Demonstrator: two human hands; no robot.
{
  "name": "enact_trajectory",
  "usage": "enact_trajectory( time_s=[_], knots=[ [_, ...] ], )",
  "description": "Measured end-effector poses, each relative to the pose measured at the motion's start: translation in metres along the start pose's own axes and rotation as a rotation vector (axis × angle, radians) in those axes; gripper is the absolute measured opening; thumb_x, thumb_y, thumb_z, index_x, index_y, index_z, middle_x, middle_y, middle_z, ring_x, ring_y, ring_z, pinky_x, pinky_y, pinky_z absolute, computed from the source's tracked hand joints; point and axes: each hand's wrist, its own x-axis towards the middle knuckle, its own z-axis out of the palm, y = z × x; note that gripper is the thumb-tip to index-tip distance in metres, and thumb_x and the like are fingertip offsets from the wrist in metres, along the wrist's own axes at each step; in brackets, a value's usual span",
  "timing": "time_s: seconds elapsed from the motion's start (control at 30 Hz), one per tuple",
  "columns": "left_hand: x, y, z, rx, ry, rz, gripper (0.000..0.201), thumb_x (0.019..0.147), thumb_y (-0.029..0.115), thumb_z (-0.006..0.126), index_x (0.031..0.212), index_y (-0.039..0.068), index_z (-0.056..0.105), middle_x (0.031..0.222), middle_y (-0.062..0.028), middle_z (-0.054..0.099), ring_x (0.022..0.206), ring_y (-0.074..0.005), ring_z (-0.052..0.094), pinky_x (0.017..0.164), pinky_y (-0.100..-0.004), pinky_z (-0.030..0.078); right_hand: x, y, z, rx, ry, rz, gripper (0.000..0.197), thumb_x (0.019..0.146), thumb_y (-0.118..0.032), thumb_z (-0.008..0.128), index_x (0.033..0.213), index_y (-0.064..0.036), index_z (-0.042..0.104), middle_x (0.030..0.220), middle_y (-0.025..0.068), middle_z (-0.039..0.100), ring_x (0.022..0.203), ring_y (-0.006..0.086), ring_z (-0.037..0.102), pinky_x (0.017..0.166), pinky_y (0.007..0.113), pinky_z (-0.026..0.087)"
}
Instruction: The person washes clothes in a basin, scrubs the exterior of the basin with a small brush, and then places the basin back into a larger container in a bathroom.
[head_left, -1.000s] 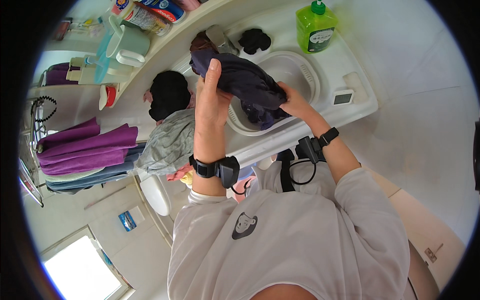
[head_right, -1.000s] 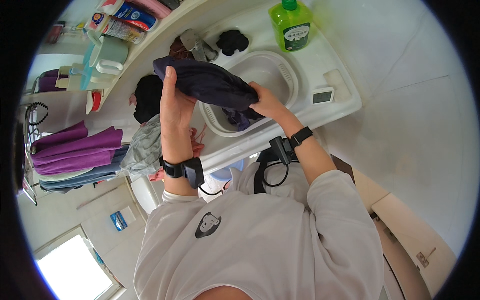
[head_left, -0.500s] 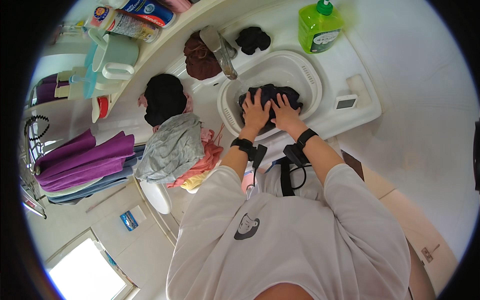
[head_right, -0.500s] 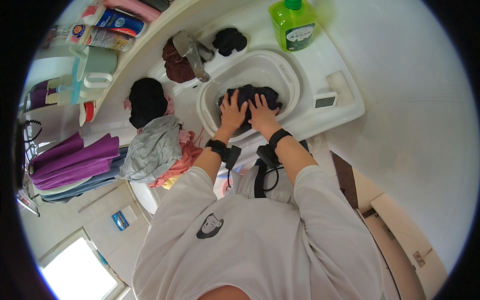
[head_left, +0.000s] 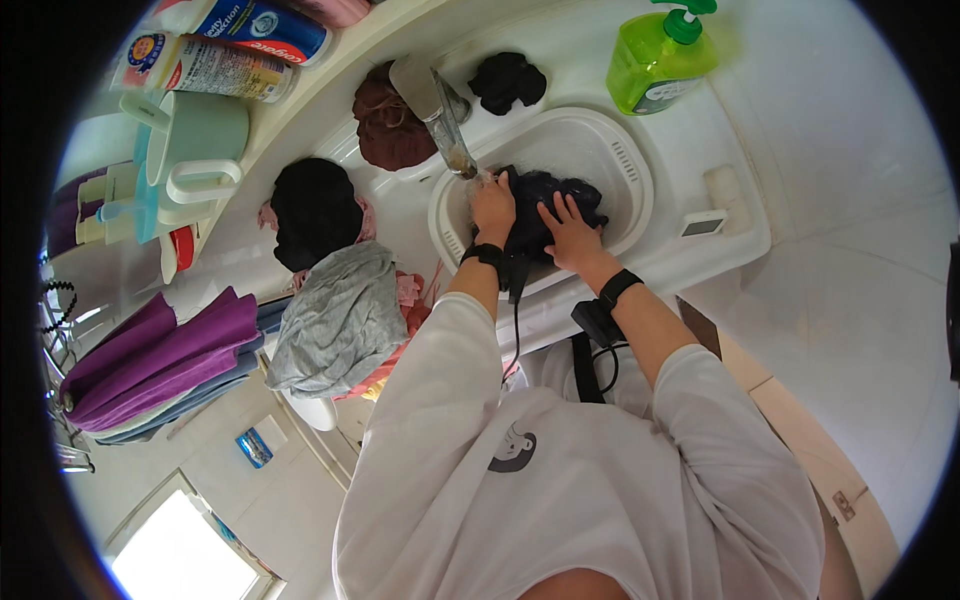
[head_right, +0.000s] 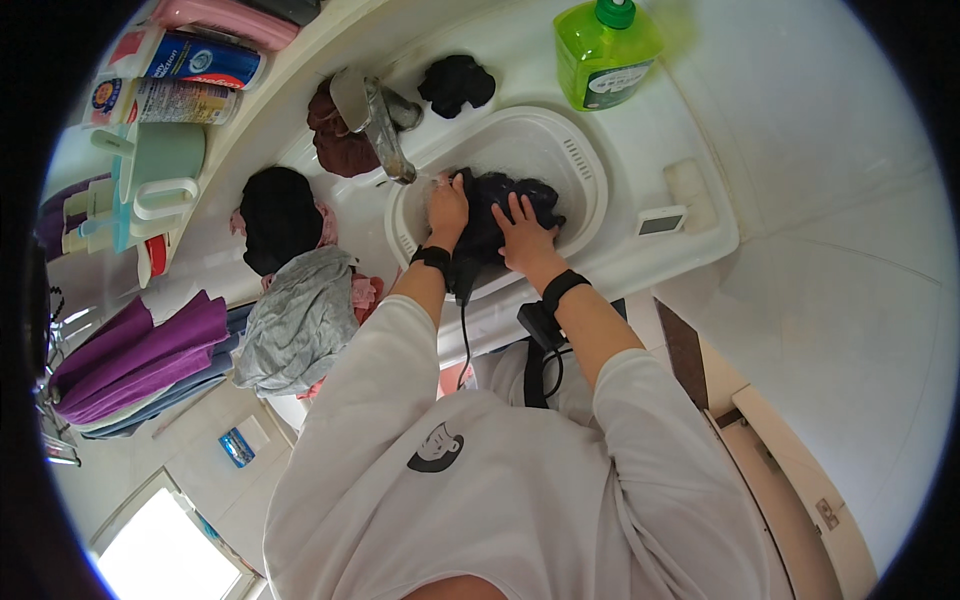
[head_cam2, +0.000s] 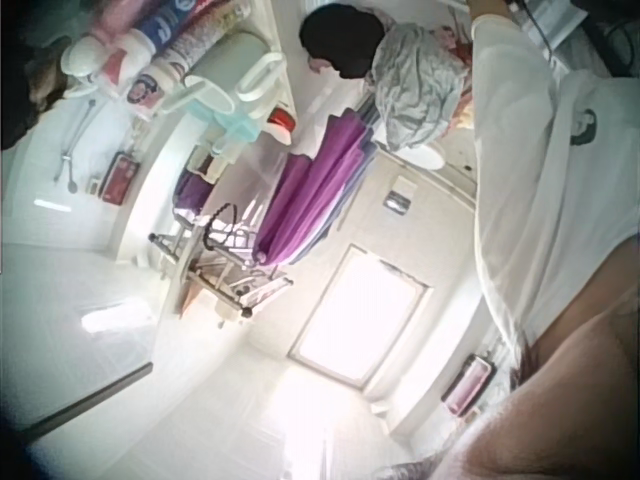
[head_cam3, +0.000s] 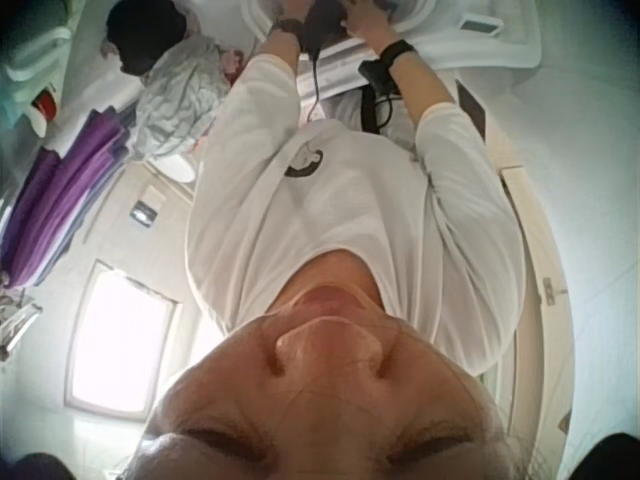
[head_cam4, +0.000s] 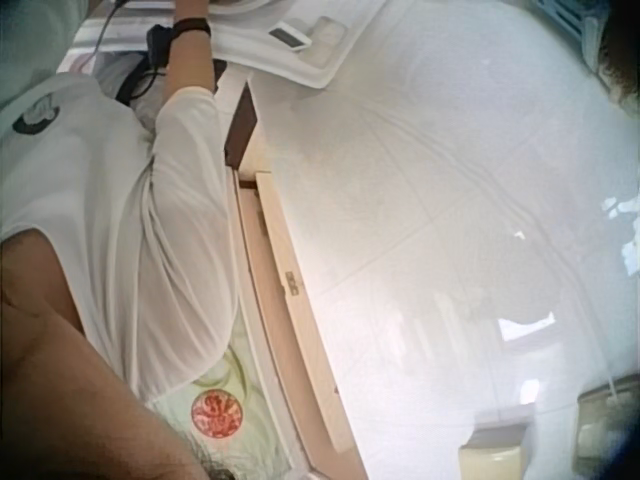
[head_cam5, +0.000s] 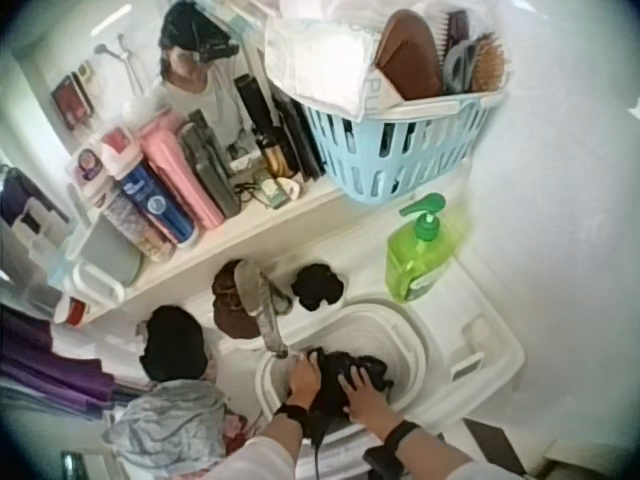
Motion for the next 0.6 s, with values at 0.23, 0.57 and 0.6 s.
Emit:
enact_trajectory(
  time_s=[0.23, 0.57, 0.6],
  knots=[
    [-0.038, 0.023, -0.036, -0.199, 0.0, 0.131, 0.035, 0.078, 0.03, 0.063, 0.099, 0.003, 0.054, 0.112, -0.0189, 0.048, 0.105, -0.0369, 0.044, 0.088, -0.0439, 0.036, 0.002, 0.012, 0.001, 0.026, 0.005, 0.002, 0.075, 0.08, -0.025, 0.061, 0.14, -0.025, 0.016, 0.148, 0.0047, 0.003, 0.136, 0.0239, 0.005, 0.091, 0.065, 0.032],
    [-0.029, 0.02, -0.006, 0.073, 0.055, 0.004, 0.033, 0.087, 0.035, 0.049, 0.104, 0.007, 0.049, 0.113, -0.0145, 0.044, 0.107, -0.0362, 0.041, 0.08, -0.0534, 0.037, 0.011, 0.012, 0.016, 0.083, 0.107, -0.083, 0.079, 0.076, -0.022, 0.065, 0.14, -0.0246, 0.018, 0.147, 0.0072, 0.006, 0.135, 0.0261, 0.007, 0.089, 0.063, 0.036],
    [-0.02, 0.022, 0.001, 0.123, 0.07, -0.035, 0.033, 0.087, 0.034, 0.049, 0.105, 0.006, 0.051, 0.111, -0.0141, 0.046, 0.107, -0.0364, 0.042, 0.08, -0.054, 0.038, 0.012, 0.015, 0.016, 0.072, 0.109, -0.075, 0.08, 0.076, -0.022, 0.065, 0.14, -0.0249, 0.018, 0.147, 0.0068, 0.006, 0.135, 0.026, 0.007, 0.089, 0.063, 0.036]
  ],
)
